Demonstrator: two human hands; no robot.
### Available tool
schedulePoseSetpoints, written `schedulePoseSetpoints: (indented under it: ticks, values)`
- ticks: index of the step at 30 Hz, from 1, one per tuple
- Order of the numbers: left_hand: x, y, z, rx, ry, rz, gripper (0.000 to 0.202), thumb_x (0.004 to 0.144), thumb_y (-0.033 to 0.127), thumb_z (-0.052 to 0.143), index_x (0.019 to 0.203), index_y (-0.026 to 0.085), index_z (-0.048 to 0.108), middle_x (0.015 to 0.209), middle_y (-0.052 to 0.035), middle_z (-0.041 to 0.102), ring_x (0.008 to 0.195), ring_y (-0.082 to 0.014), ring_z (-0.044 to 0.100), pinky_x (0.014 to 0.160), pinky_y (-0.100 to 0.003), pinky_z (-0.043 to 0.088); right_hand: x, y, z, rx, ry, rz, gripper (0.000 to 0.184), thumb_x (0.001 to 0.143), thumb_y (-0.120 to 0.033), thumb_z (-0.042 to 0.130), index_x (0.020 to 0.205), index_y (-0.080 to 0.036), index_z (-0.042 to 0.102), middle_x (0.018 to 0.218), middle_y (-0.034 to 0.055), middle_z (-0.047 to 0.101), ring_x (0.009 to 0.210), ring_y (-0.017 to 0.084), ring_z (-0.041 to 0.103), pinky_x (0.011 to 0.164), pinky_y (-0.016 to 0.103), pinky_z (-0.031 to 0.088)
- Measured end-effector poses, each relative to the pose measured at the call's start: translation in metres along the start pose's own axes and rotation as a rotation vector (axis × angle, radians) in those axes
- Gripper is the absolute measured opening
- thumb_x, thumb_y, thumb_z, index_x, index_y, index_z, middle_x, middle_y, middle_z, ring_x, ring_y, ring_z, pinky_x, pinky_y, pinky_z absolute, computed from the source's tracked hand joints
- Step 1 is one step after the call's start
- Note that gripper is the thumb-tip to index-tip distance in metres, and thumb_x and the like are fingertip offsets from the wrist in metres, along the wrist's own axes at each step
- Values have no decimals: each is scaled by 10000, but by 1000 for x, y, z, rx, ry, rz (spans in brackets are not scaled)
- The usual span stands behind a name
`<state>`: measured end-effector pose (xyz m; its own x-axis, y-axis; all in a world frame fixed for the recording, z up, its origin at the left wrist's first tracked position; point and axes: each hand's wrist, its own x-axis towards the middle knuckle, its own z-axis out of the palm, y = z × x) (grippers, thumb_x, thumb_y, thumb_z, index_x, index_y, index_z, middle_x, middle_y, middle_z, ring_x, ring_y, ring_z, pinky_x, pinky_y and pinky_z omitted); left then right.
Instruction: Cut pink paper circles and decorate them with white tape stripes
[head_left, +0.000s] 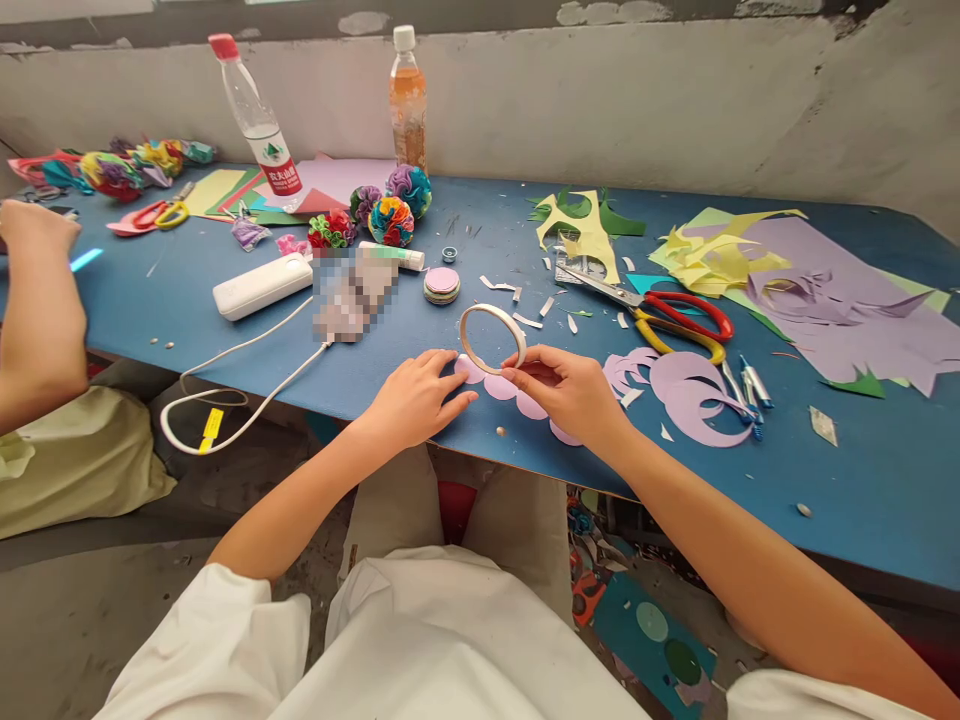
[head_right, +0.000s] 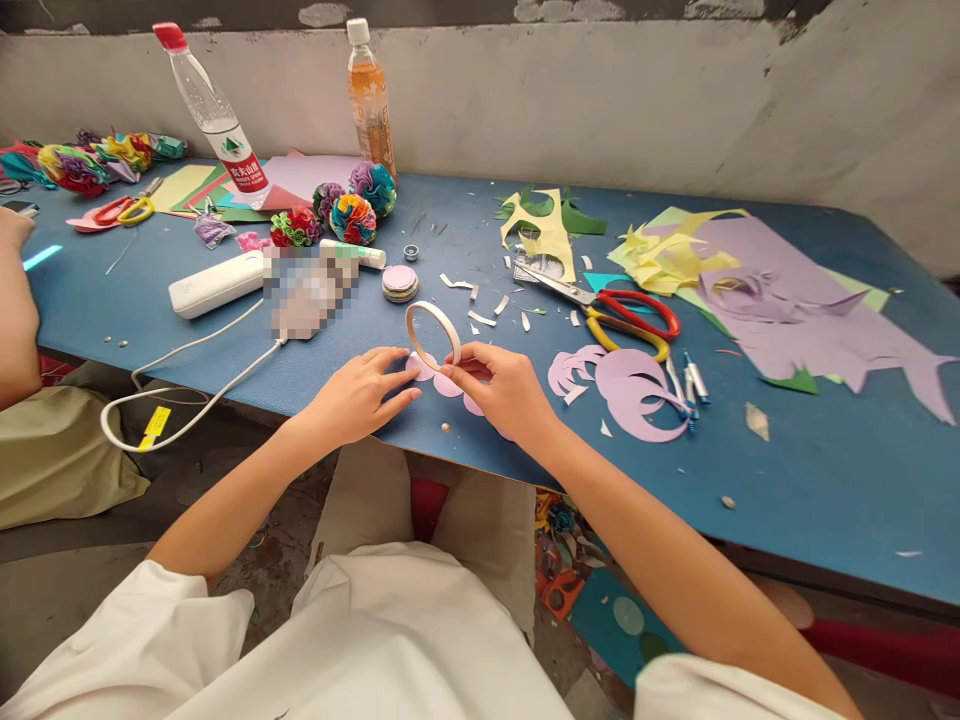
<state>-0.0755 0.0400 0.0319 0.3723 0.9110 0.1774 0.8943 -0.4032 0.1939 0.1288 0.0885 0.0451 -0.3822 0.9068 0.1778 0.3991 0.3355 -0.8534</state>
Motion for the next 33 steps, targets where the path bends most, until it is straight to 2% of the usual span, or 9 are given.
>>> schedulePoseSetpoints:
  ticks: [5, 9, 23, 33]
  values:
    - [-2, 2, -2, 11, -49, -35, 404, 977, 409, 411, 1239, 195, 632, 1370, -140, 557, 1272, -272, 514, 1003, -417, 476, 6, -1, -1, -63, 6, -31, 264, 780, -477, 650, 829, -220, 682, 808, 38, 737, 688, 208, 689, 702, 350, 560]
    - [-4, 4, -3, 18, -79, -60, 418, 979, 410, 402, 1286, 202, 596, 1402, -140, 529, 1290, -268, 500, 1012, -414, 462, 13, -3, -1, -94, 7, -57, 246, 794, -459, 632, 847, -224, 682, 823, 36, 738, 706, 212, 693, 696, 346, 553]
    - [-10, 4, 1, -35, -88, -115, 455, 985, 433, 368, 1352, 228, 542, 1438, -138, 485, 1326, -274, 456, 1046, -437, 419, 40, -8, 9, -116, -26, -173, 208, 825, -390, 612, 862, -198, 681, 811, 35, 734, 717, 190, 683, 702, 317, 538]
    - [-8, 4, -2, -4, -128, -98, 464, 986, 435, 364, 1359, 219, 535, 1457, -125, 477, 1342, -279, 438, 1036, -438, 421, 28, -11, -4, -130, 8, -184, 208, 824, -392, 620, 858, -197, 685, 799, 32, 730, 710, 186, 677, 698, 323, 554]
